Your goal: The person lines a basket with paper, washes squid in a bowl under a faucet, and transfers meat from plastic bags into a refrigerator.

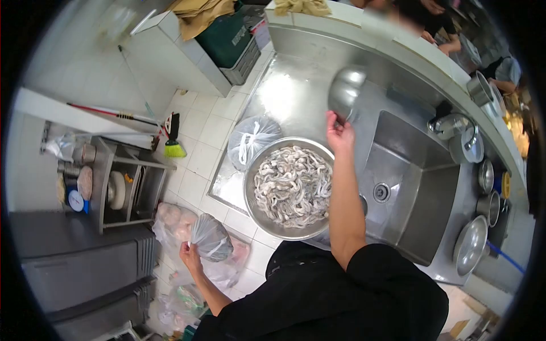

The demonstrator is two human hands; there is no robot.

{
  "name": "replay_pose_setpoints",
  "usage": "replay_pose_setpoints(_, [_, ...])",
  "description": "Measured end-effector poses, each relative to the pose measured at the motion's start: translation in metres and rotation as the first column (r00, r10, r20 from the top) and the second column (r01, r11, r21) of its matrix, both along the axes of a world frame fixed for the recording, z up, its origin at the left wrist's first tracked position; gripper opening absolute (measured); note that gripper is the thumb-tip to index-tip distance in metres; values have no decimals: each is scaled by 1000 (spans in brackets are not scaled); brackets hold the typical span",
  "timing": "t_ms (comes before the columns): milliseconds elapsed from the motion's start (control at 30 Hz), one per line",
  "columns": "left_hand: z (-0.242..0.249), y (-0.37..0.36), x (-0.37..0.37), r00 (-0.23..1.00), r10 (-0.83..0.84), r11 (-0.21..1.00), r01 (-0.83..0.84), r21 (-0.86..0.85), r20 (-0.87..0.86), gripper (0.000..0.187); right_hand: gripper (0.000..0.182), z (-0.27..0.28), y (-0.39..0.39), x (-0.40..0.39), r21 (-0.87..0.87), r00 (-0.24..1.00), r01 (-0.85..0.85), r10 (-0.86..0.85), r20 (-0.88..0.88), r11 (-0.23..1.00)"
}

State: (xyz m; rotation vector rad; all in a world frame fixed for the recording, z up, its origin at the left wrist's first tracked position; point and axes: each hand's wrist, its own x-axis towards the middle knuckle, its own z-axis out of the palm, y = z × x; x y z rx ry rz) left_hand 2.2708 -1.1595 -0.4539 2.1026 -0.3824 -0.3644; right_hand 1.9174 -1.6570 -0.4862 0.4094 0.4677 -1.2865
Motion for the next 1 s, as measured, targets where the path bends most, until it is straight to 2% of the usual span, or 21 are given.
replay_pose_setpoints(67, [-9, 9, -3, 1000, 3, 1000, -3, 30, 10, 5, 28, -4, 1, -11, -7, 974, 145, -141, 177, 989])
replay_pose_setpoints(100, [-17, 13, -1, 1000, -11, 999, 10, 38, 10, 6, 28, -3, 0, -17, -13, 978, 125, -121, 168, 992])
replay_pose_setpoints(167, [-33, 22, 0, 1000, -8, 999, 8, 47, 0, 7, 29, -4, 0, -29, -144, 917, 198, -131, 378, 970])
replay_pose_setpoints(300, [-43, 33, -8, 998, 10, 994, -17, 106, 60, 8, 29, 11, -5, -42, -197, 878, 229, -115, 465, 953])
replay_pose_setpoints(367, [-41, 32, -11, 997, 17, 993, -25, 112, 71, 8, 27, 14, -11, -51, -270, 948, 159, -70, 311, 950])
replay_pose_setpoints(400, [-37, 32, -11, 996, 42, 994, -50, 99, 79, 8, 25, 15, -14, -56, -278, 984, 98, -51, 170, 956])
replay_pose_setpoints(433, [-34, 32, -10, 994, 64, 994, -72, 84, 87, 8, 25, 14, -17, -58, -276, 985, 104, -60, 162, 955])
replay_pose_setpoints(467, [-28, 29, -10, 995, 55, 995, -62, 84, 81, 8, 25, 13, -22, -59, -182, 992, 71, -88, -90, 981])
replay_pose_setpoints(500, [-20, 25, -11, 995, 61, 994, -67, 85, 78, 7, 25, 15, -26, -59, -79, 938, 61, -85, -335, 995])
replay_pose_setpoints(533, [-14, 22, -12, 995, 69, 993, -76, 87, 76, 7, 20, 19, -29, -61, -84, 892, -46, 3, -452, 995])
replay_pose_setpoints(567, [-10, 19, -11, 995, 66, 993, -72, 88, 74, 7, 20, 16, -38, -61, -82, 891, -43, 1, -454, 996])
replay_pose_setpoints(633, [1, 10, -6, 993, 64, 995, -71, 68, 102, 6, 23, -1, -61, -57, -58, 726, -167, 83, -682, 984])
replay_pose_setpoints(667, [11, 4, -5, 993, 61, 995, -69, 77, 102, 6, 23, -8, -68, -52, -49, 726, -165, 88, -682, 985])
replay_pose_setpoints(733, [33, -16, -4, 991, 40, 997, -49, 66, 126, 4, 13, -14, -79, -41, 23, 521, -221, 138, -842, 975])
replay_pose_setpoints(767, [39, -23, -2, 991, 34, 997, -43, 67, 127, 4, 13, -13, -75, -38, 24, 523, -215, 135, -842, 976])
replay_pose_setpoints(833, [48, -31, -1, 989, 27, 1000, -25, -19, 145, 5, 26, -6, -62, -32, -45, 562, -240, 101, -821, 970])
replay_pose_setpoints(867, [55, -36, -4, 990, 22, 1000, -20, -13, 142, 5, 35, 3, -46, -35, -26, 450, -331, 134, -883, 943])
replay_pose_setpoints(933, [68, -49, -12, 993, -3, 998, 10, -59, 115, 6, 39, 38, 1, -41, 185, -8, -628, 232, -973, 756])
replay_pose_setpoints(967, [71, -54, -14, 993, -5, 998, 11, -57, 114, 6, 39, 44, 24, -43, 323, -189, -773, 288, -939, 546])
replay_pose_setpoints(1000, [75, -60, -16, 993, -15, 997, 24, -75, 118, 5, 39, 46, 47, -47, 453, -372, -841, 291, -881, 296])
